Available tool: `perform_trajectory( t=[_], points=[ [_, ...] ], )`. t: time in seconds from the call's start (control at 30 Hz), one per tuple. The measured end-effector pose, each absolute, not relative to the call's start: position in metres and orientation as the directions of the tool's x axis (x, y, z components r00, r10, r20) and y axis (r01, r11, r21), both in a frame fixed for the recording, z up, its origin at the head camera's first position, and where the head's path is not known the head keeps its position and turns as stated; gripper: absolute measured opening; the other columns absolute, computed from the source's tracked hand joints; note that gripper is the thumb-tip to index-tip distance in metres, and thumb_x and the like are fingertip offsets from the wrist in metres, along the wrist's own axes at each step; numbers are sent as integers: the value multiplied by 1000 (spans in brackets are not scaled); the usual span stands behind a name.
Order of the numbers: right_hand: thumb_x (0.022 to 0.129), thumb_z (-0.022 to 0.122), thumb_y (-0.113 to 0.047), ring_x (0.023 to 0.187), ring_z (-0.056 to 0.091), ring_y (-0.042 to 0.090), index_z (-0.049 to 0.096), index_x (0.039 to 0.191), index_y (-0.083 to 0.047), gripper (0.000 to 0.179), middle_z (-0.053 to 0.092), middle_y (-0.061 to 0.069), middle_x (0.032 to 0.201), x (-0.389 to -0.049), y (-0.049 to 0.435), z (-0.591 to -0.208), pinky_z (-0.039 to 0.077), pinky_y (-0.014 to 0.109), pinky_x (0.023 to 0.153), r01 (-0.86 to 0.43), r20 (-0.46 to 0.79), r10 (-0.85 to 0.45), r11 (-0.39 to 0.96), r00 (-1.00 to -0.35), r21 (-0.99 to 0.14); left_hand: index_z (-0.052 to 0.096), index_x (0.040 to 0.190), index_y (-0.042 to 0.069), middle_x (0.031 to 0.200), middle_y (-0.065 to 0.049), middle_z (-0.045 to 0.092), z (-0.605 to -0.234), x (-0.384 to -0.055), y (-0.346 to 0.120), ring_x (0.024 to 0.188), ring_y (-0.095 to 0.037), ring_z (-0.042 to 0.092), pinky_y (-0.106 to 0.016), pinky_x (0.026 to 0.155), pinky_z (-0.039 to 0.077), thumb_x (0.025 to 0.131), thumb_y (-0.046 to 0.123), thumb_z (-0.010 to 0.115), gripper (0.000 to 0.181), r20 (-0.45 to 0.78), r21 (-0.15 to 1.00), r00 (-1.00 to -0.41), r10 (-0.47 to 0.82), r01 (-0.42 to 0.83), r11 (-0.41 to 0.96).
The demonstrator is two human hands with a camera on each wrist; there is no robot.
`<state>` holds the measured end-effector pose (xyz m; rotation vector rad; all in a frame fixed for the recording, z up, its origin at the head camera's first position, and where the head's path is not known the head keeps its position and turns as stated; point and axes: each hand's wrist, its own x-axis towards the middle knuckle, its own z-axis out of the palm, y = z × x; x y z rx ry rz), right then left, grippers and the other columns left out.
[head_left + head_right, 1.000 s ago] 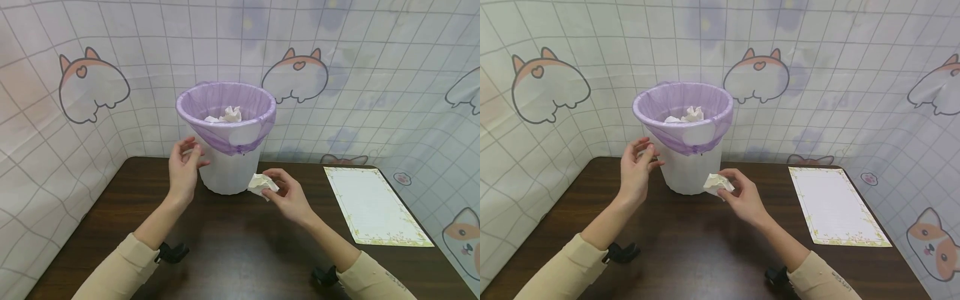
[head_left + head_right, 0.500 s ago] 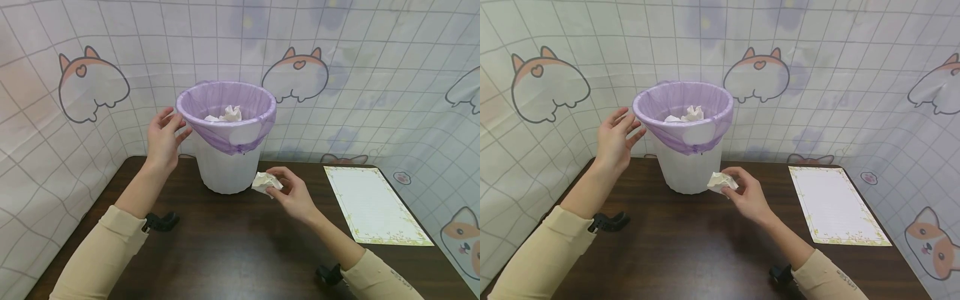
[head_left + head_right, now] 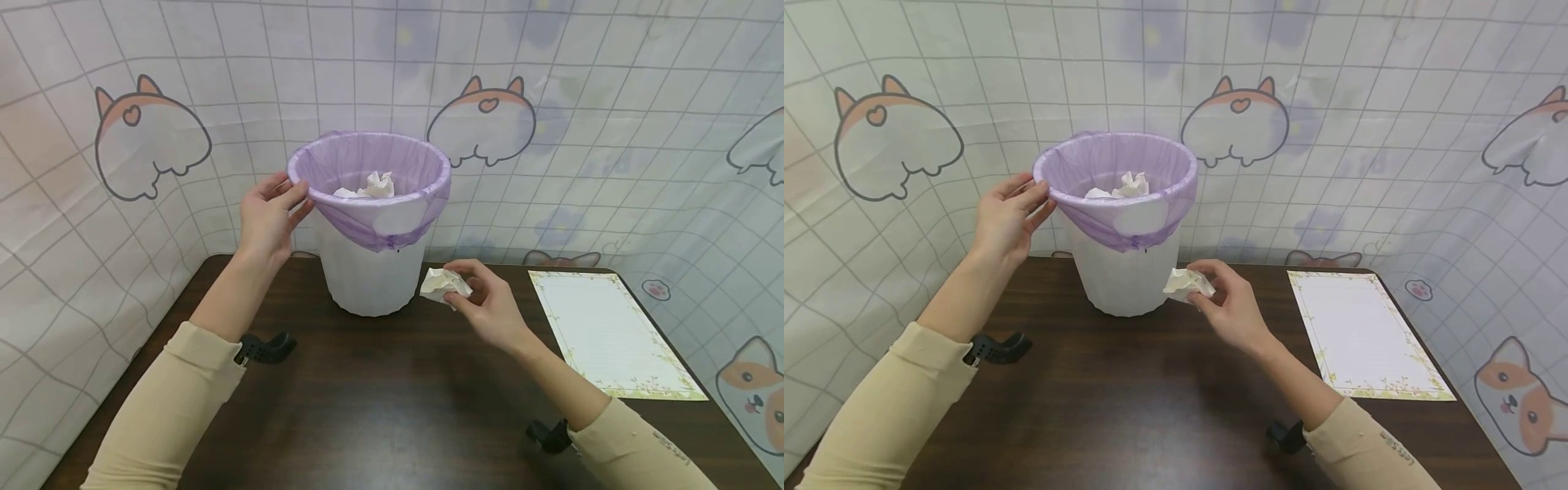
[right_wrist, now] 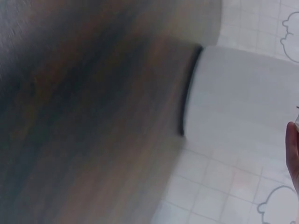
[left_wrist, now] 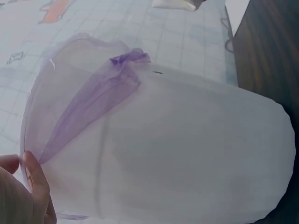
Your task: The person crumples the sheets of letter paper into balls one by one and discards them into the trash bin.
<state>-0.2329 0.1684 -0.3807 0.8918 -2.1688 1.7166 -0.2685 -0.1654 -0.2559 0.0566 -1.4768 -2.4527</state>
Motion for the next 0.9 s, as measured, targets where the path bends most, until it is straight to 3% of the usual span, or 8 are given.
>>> perform_trajectory(
  t=[0.33,0.53,0.9],
  points=[
    [90,72,13,82,69,17,60,129,-1,43,66,19,110,-240,179,-342,58,25,66,-645,592,-279,165,-756,-747,36,153,-3,134,-15,49,-252,-270,-170,97,-17,68,-25,88,55,93,-7,69,68,43,863,-980,-196,135,-486],
    [91,70,12,84,67,18,60,130,-2,43,67,16,108,-248,181,-314,58,24,69,-674,634,-236,164,-736,-721,34,155,-2,138,-16,46,-250,-271,-171,95,-17,69,-24,87,56,92,-9,70,72,25,859,-984,-179,112,-499],
    [91,70,11,86,63,24,62,131,-3,43,61,5,121,-267,163,-260,58,24,74,-755,737,-165,121,-655,-644,35,154,-2,135,-16,47,-249,-272,-171,90,-17,70,-24,85,56,92,-10,69,71,16,859,-983,-184,107,-500]
  ],
)
